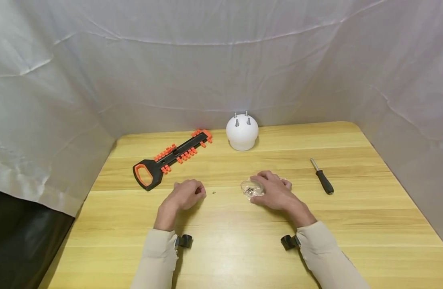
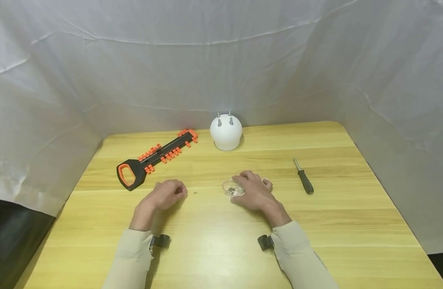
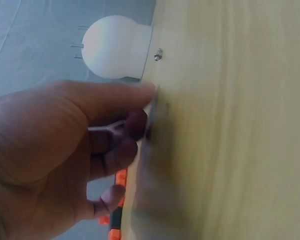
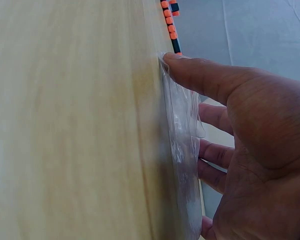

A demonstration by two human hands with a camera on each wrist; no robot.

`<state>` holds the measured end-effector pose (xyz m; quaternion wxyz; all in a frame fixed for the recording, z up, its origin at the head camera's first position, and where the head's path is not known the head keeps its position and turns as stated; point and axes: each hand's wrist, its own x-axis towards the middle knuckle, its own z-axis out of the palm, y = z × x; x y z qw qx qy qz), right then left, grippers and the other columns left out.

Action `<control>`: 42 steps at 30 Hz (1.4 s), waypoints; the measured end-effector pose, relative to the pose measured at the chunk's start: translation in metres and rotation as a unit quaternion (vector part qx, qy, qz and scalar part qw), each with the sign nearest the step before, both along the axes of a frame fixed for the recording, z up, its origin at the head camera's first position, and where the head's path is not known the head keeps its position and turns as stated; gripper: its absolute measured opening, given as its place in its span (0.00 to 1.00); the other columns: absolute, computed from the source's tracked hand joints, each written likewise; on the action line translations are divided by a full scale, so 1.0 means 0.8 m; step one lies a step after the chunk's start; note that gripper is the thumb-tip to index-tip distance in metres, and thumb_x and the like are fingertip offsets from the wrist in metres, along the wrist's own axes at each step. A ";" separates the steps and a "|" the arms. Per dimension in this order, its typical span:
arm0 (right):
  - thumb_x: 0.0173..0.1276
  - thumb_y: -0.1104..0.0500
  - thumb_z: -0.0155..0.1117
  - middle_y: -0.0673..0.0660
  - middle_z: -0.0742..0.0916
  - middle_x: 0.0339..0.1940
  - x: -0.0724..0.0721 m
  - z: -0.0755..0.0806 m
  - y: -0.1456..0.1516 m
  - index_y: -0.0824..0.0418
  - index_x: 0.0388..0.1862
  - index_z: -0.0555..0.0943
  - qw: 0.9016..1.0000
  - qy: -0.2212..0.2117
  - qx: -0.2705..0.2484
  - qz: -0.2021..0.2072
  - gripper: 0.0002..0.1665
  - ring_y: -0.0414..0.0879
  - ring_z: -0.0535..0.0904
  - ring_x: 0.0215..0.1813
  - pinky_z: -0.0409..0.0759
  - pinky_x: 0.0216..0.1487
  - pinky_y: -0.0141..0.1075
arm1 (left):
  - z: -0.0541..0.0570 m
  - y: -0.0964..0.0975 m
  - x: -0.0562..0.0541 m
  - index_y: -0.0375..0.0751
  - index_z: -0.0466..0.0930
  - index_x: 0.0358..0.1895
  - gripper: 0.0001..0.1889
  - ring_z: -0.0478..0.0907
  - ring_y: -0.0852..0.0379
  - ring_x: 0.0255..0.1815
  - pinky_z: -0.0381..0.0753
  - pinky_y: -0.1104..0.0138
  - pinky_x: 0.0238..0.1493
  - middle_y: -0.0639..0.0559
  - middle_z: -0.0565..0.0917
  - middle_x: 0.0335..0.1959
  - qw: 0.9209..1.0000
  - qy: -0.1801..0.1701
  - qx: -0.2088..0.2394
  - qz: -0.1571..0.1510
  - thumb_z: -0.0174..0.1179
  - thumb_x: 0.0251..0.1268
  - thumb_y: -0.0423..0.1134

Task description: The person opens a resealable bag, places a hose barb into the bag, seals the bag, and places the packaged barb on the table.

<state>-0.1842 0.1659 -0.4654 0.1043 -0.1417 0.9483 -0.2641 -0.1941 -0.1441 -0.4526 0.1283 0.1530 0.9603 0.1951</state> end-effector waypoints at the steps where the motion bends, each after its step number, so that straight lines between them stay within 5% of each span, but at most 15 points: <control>1: 0.56 0.41 0.72 0.54 0.67 0.72 0.000 0.000 0.000 0.46 0.71 0.69 1.000 0.000 -0.001 0.000 0.43 0.56 0.62 0.70 0.47 0.59 0.59 | -0.001 0.001 -0.001 0.54 0.80 0.30 0.07 0.72 0.60 0.32 0.63 0.48 0.52 0.62 0.79 0.28 1.000 0.003 0.005 -0.005 0.56 0.68 0.41; 13: 0.56 0.41 0.71 0.54 0.68 0.72 0.000 -0.003 0.002 0.45 0.70 0.69 1.000 0.007 -0.001 0.000 0.43 0.55 0.63 0.70 0.48 0.58 0.58 | -0.006 0.030 -0.006 0.51 0.79 0.40 0.07 0.73 0.61 0.41 0.63 0.58 0.49 0.59 0.80 0.40 0.996 0.044 0.068 -0.044 0.54 0.72 0.45; 20: 0.55 0.42 0.72 0.53 0.68 0.71 -0.001 -0.002 0.001 0.45 0.70 0.69 1.000 0.012 -0.002 0.000 0.43 0.55 0.63 0.70 0.48 0.58 0.59 | -0.007 0.052 -0.012 0.49 0.78 0.41 0.06 0.74 0.61 0.41 0.64 0.59 0.48 0.58 0.80 0.39 0.992 0.059 0.094 -0.063 0.56 0.71 0.46; 36: 0.55 0.39 0.71 0.53 0.67 0.72 0.001 -0.004 -0.001 0.44 0.71 0.68 1.000 0.002 0.005 -0.004 0.45 0.55 0.62 0.70 0.49 0.59 0.59 | -0.015 0.115 -0.020 0.52 0.79 0.41 0.07 0.76 0.62 0.44 0.64 0.60 0.50 0.60 0.81 0.40 0.989 0.057 0.076 -0.114 0.53 0.72 0.46; 42: 0.55 0.39 0.71 0.54 0.67 0.72 0.001 -0.003 0.000 0.45 0.71 0.67 1.000 0.002 0.007 -0.004 0.45 0.55 0.62 0.71 0.49 0.60 0.60 | -0.013 0.134 -0.023 0.54 0.80 0.40 0.07 0.76 0.61 0.46 0.61 0.62 0.49 0.61 0.82 0.42 0.991 0.055 0.047 -0.111 0.53 0.72 0.48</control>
